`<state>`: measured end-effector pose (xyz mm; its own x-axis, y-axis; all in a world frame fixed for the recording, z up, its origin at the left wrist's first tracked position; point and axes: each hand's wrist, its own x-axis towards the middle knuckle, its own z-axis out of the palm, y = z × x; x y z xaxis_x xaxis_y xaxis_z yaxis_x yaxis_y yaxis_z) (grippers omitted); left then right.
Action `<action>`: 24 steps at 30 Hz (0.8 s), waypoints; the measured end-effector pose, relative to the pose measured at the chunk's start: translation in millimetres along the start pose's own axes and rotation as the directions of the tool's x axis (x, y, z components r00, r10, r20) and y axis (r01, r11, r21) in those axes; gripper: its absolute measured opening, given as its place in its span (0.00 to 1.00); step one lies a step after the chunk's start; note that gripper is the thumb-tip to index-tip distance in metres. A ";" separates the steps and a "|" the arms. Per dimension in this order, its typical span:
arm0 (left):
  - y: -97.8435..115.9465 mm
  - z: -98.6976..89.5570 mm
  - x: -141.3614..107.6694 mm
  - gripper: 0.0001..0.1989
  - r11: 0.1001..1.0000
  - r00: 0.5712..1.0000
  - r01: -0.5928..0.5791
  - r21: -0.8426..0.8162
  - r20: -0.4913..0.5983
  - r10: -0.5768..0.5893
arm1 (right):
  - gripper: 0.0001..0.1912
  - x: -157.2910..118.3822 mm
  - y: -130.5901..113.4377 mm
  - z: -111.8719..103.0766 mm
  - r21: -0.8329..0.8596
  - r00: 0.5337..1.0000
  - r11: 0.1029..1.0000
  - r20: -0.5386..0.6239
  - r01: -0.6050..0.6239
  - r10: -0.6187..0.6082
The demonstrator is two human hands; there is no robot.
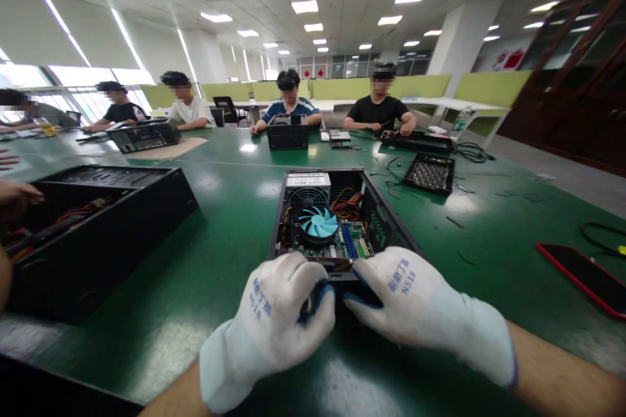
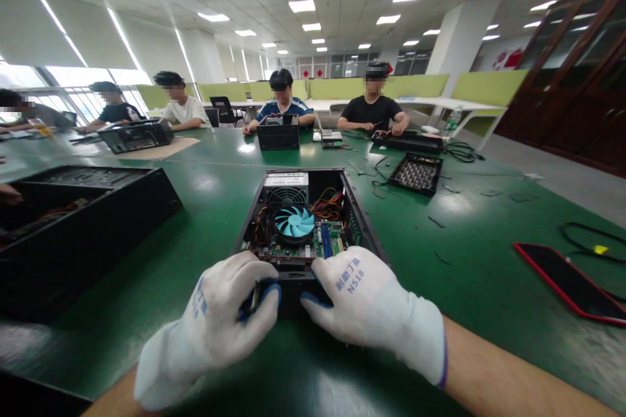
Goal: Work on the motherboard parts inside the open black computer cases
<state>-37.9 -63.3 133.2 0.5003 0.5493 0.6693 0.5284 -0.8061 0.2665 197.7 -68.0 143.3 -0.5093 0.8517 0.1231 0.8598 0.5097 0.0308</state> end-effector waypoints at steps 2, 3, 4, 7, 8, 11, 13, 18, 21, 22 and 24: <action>-0.4 -1.1 1.4 0.02 1.000 1.000 0.007 0.000 0.014 -0.007 | 0.20 -2.2 -0.6 -0.7 -0.005 1.000 1.000 -0.003 0.003 -0.003; -0.6 -1.7 2.3 0.02 1.000 1.000 0.011 0.002 0.023 -0.011 | 0.20 -3.4 -1.0 -0.9 -0.007 1.000 1.000 -0.002 0.006 -0.006; -0.9 -2.5 3.1 0.02 1.000 0.999 0.013 0.006 0.032 -0.013 | 0.20 -4.5 -1.4 -1.0 -0.010 1.000 1.000 -0.004 0.008 -0.008; -2.0 -4.2 4.9 0.03 1.000 0.998 0.022 0.011 0.052 -0.022 | 0.20 -7.1 -2.5 -0.5 -0.013 1.000 1.000 -0.015 0.016 -0.017; -2.1 -4.6 5.2 0.03 1.000 0.998 0.028 0.009 0.061 -0.028 | 0.20 -7.5 -2.7 -0.1 -0.012 1.000 1.000 -0.019 0.017 -0.017; -0.8 -5.1 5.7 0.03 0.998 0.993 0.057 0.014 0.100 -0.058 | 0.19 -8.3 -3.3 0.6 0.003 0.999 1.000 -0.027 0.026 -0.026; 0.9 -4.9 6.0 0.04 0.996 0.989 0.077 0.034 0.125 -0.081 | 0.19 -9.5 -4.0 0.4 0.012 0.999 0.999 -0.032 0.030 -0.030; 7.4 -5.2 5.4 0.06 0.988 0.965 0.119 0.098 0.222 -0.138 | 0.17 -19.7 -9.1 -0.1 0.026 0.996 0.999 -0.084 0.037 -0.035; 15.5 -8.6 3.2 0.05 0.984 0.947 0.133 0.119 0.278 -0.162 | 0.14 -28.8 -15.1 1.0 0.041 0.991 0.998 -0.129 0.048 -0.042; 19.2 -10.5 2.3 0.05 0.983 0.940 0.138 0.121 0.297 -0.168 | 0.13 -32.1 -17.7 1.7 0.049 0.990 0.997 -0.133 0.054 -0.047; 27.4 -15.0 0.3 0.05 0.983 0.932 0.137 0.120 0.322 -0.169 | 0.11 -39.7 -23.3 3.2 0.063 0.989 0.995 -0.133 0.073 -0.064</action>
<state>-33.5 -88.6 151.1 0.5973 0.7191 0.3552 0.6703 -0.6908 0.2711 197.7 -113.3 134.5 -0.5541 0.7934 0.2520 0.8162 0.5773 -0.0231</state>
